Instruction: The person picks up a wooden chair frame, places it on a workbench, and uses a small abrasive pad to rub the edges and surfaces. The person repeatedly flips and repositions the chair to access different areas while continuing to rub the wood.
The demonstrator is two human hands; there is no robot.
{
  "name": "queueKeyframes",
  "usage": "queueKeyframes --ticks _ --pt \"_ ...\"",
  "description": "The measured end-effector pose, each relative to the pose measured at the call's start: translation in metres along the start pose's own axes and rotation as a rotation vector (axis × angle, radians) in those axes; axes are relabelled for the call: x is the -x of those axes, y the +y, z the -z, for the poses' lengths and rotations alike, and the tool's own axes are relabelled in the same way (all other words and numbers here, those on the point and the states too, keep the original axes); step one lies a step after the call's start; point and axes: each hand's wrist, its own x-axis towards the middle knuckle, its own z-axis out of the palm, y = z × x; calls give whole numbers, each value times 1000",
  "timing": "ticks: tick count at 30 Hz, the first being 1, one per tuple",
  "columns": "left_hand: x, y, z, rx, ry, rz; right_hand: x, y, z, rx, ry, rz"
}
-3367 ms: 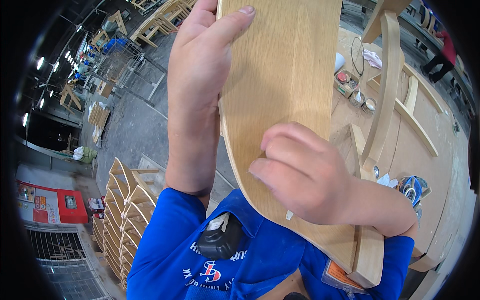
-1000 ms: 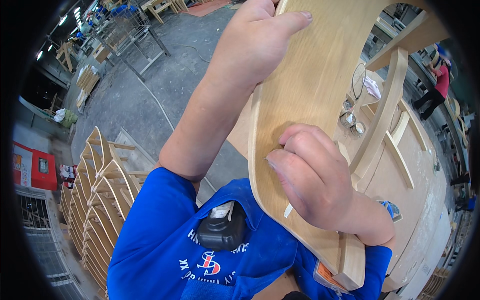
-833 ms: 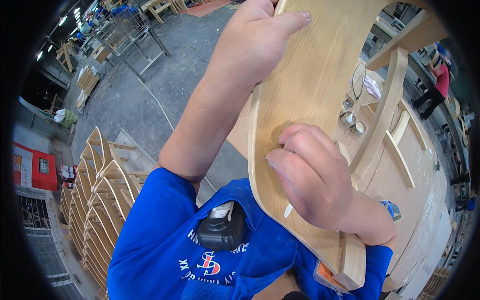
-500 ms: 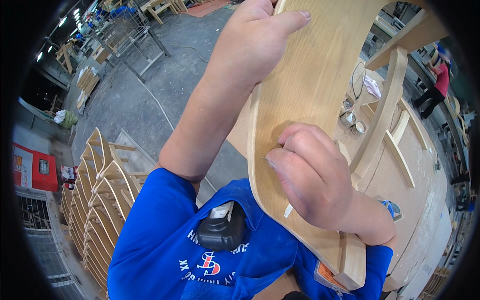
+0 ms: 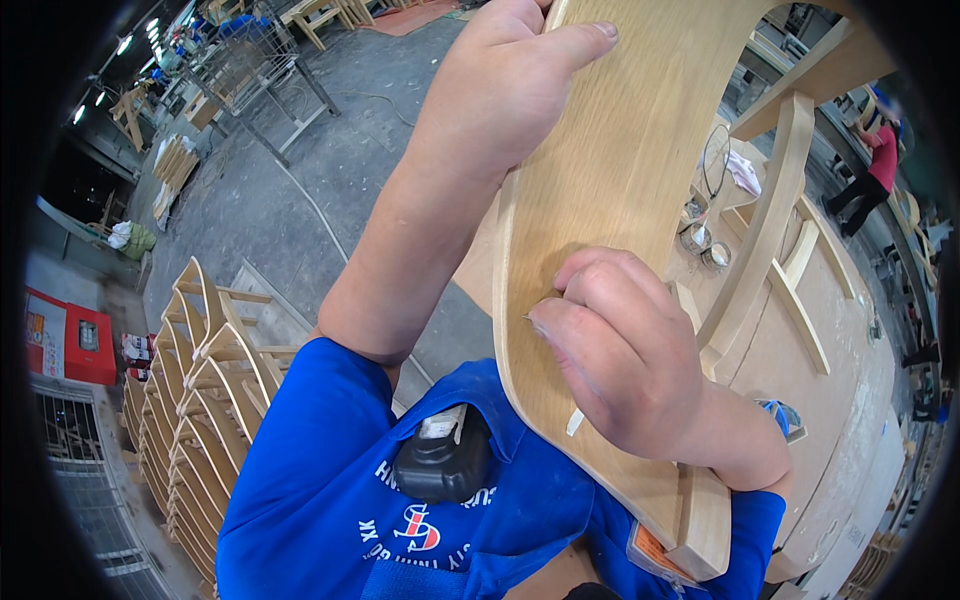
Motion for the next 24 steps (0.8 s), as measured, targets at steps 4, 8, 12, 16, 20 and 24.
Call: queueKeyframes --ticks 4,8,12,16,20,24 --pt "1 2 -1 -14 7 6 1 1 -1 -18 7 -16" --pt "2 3 -2 -19 11 9 3 3 0 -3 -7 -4" --pt "0 4 -3 -23 10 15 2 5 0 57 -33 58" --pt "0 8 -7 -14 17 19 2 3 -1 30 11 15" --pt "12 13 -13 3 6 10 5 -4 -1 5 32 12" --pt "13 15 -17 28 27 25 8 -5 0 20 2 -3"
